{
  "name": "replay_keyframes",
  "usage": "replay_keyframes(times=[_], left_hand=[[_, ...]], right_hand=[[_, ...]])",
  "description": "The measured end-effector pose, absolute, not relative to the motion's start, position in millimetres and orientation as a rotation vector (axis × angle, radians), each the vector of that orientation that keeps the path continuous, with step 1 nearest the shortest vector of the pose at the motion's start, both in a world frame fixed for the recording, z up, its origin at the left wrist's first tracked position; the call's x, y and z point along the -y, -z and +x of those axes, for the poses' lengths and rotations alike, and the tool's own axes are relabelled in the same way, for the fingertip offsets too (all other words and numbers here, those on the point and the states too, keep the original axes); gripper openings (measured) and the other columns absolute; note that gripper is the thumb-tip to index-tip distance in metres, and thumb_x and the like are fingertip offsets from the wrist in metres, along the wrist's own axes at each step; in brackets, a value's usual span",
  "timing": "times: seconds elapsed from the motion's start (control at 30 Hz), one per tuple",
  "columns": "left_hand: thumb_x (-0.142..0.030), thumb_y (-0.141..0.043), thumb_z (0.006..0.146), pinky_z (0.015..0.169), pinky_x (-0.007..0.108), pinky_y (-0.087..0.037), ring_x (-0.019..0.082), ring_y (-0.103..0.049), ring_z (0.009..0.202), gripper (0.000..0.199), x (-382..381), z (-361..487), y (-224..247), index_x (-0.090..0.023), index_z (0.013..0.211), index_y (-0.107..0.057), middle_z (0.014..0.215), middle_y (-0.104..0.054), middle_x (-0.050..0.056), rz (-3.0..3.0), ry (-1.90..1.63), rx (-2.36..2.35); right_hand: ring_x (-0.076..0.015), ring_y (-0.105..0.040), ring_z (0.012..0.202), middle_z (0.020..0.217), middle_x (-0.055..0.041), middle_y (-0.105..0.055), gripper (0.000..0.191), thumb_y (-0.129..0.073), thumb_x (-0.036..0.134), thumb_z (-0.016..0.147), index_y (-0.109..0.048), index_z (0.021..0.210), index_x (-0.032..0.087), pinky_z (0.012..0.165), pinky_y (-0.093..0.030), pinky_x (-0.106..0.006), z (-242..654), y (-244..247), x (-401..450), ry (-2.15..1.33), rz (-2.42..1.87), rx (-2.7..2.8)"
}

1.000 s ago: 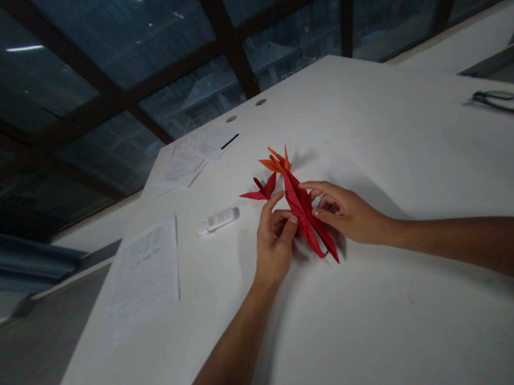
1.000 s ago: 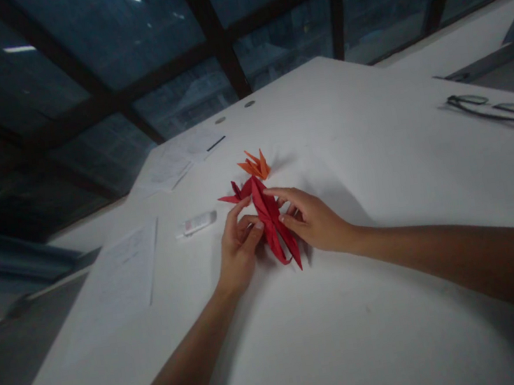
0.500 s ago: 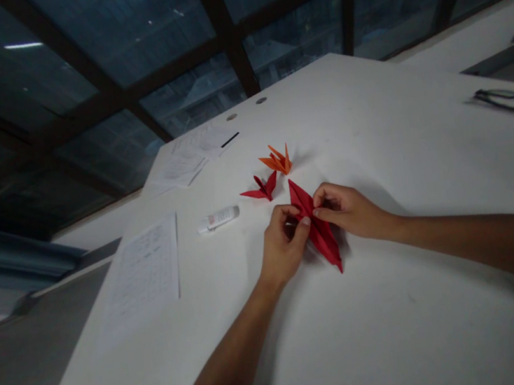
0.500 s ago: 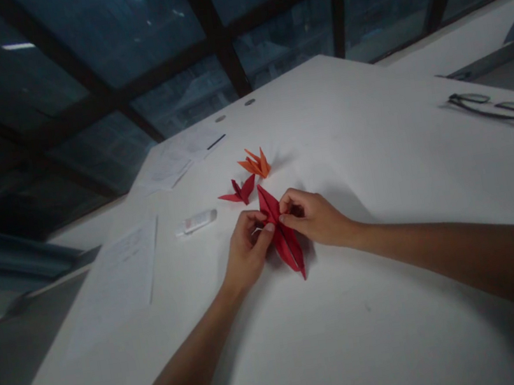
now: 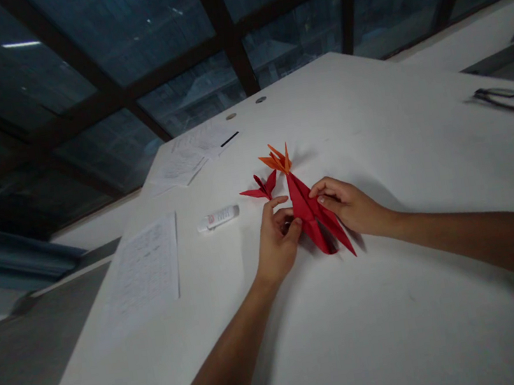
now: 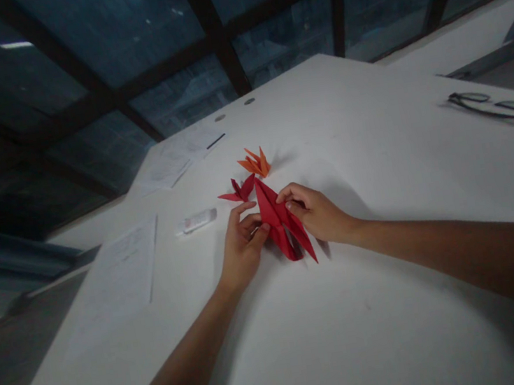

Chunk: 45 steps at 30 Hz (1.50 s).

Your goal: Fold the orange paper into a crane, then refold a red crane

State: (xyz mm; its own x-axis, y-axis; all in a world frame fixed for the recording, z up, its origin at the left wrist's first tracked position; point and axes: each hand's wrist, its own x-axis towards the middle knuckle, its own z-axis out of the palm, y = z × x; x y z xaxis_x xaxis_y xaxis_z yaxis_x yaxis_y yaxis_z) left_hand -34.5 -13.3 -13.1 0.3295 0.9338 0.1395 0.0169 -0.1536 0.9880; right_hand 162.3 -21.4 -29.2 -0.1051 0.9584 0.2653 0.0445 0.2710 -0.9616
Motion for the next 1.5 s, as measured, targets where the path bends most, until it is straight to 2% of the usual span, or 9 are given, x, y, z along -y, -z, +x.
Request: replay_keyframes(times=[0.1, 0.2, 0.43, 0.67, 0.9, 0.97, 1.1, 1.27, 1.5], left_hand=[[-0.024, -0.07, 0.088, 0.078, 0.026, -0.052, 0.014, -0.069, 0.084, 0.059, 14.1, -34.7, 9.9, -0.027, 0.14, -0.042, 0.096, -0.073, 0.001, 1.441, -1.092, -0.88], [-0.025, -0.071, 0.088, 0.08, 0.027, -0.053, 0.014, -0.069, 0.085, 0.061, 15.2, -34.7, 8.3, -0.027, 0.142, -0.043, 0.099, -0.073, 0.002, 1.439, -1.125, -0.879], [-0.02, -0.075, 0.083, 0.076, 0.022, -0.051, 0.009, -0.06, 0.082, 0.038, 10.9, -37.1, 12.4, -0.024, 0.115, -0.056, 0.106, -0.058, 0.001, 1.454, -1.352, -0.987], [-0.024, -0.075, 0.084, 0.072, 0.021, -0.049, 0.008, -0.058, 0.079, 0.031, 5.6, -38.8, 19.2, -0.023, 0.107, -0.054, 0.107, -0.055, 0.0, 1.365, -1.334, -0.973], [-0.032, -0.082, 0.082, 0.085, 0.029, -0.053, 0.015, -0.064, 0.092, 0.05, 6.9, -39.3, 15.8, -0.025, 0.121, -0.052, 0.104, -0.064, 0.002, 1.455, -1.033, -0.803], [-0.031, -0.083, 0.082, 0.083, 0.03, -0.053, 0.016, -0.066, 0.089, 0.053, 9.0, -38.2, 16.0, -0.024, 0.124, -0.051, 0.1, -0.066, 0.002, 1.472, -0.938, -0.756], [-0.026, -0.077, 0.085, 0.076, 0.027, -0.051, 0.014, -0.065, 0.082, 0.043, 12.4, -35.6, 18.8, -0.021, 0.121, -0.053, 0.093, -0.067, 0.002, 1.571, -0.861, -0.81], [-0.01, -0.064, 0.084, 0.07, 0.024, -0.047, 0.011, -0.058, 0.077, 0.045, 12.7, -35.2, 18.1, -0.022, 0.125, -0.049, 0.091, -0.061, -0.001, 1.599, -0.97, -0.881], [-0.007, -0.062, 0.078, 0.067, 0.024, -0.043, 0.011, -0.054, 0.073, 0.047, 13.7, -39.7, 14.8, -0.023, 0.121, -0.051, 0.088, -0.055, -0.003, 1.564, -1.016, -0.788]], right_hand=[[-0.0164, -0.063, 0.086, 0.097, -0.0008, -0.067, 0.012, -0.049, 0.022, 0.096, -0.058, 0.105, 0.024, 0.08, -0.047, -0.031, 162.1, 28.4, 21.7, -1.07, -1.009, 1.432], [-0.0168, -0.062, 0.081, 0.096, -0.0011, -0.067, 0.011, -0.054, 0.027, 0.097, -0.056, 0.107, 0.025, 0.075, -0.048, -0.032, 162.1, 27.8, 23.1, -1.111, -1.023, 1.432], [-0.0178, -0.065, 0.089, 0.107, -0.0034, -0.07, 0.024, -0.068, 0.031, 0.092, -0.056, 0.112, 0.025, 0.081, -0.051, -0.034, 160.4, 30.8, 24.3, -1.118, -0.975, 1.439], [-0.0121, -0.06, 0.064, 0.076, 0.0072, -0.063, 0.048, -0.076, 0.027, 0.083, -0.05, 0.123, 0.026, 0.063, -0.048, -0.027, 160.5, 28.7, 21.3, -1.339, -0.846, 1.211], [-0.0117, -0.06, 0.065, 0.083, 0.003, -0.067, 0.034, -0.076, 0.029, 0.083, -0.059, 0.111, 0.022, 0.061, -0.049, -0.028, 161.4, 26.5, 20.1, -1.327, -0.868, 1.17], [-0.0112, -0.059, 0.062, 0.083, 0.0039, -0.066, 0.034, -0.075, 0.029, 0.082, -0.057, 0.111, 0.023, 0.058, -0.047, -0.028, 161.5, 25.7, 19.4, -1.293, -0.871, 1.117], [-0.0104, -0.059, 0.057, 0.084, 0.005, -0.066, 0.038, -0.075, 0.027, 0.078, -0.055, 0.11, 0.024, 0.057, -0.048, -0.029, 162.6, 25.1, 16.3, -1.26, -0.904, 0.987], [-0.0102, -0.059, 0.058, 0.086, 0.0041, -0.066, 0.037, -0.076, 0.025, 0.077, -0.055, 0.107, 0.023, 0.059, -0.049, -0.03, 163.5, 26.5, 14.2, -1.277, -0.905, 0.91], [-0.0125, -0.06, 0.065, 0.085, 0.0034, -0.065, 0.037, -0.075, 0.022, 0.075, -0.056, 0.107, 0.023, 0.063, -0.049, -0.031, 162.5, 25.6, 13.3, -1.318, -0.882, 0.918]])
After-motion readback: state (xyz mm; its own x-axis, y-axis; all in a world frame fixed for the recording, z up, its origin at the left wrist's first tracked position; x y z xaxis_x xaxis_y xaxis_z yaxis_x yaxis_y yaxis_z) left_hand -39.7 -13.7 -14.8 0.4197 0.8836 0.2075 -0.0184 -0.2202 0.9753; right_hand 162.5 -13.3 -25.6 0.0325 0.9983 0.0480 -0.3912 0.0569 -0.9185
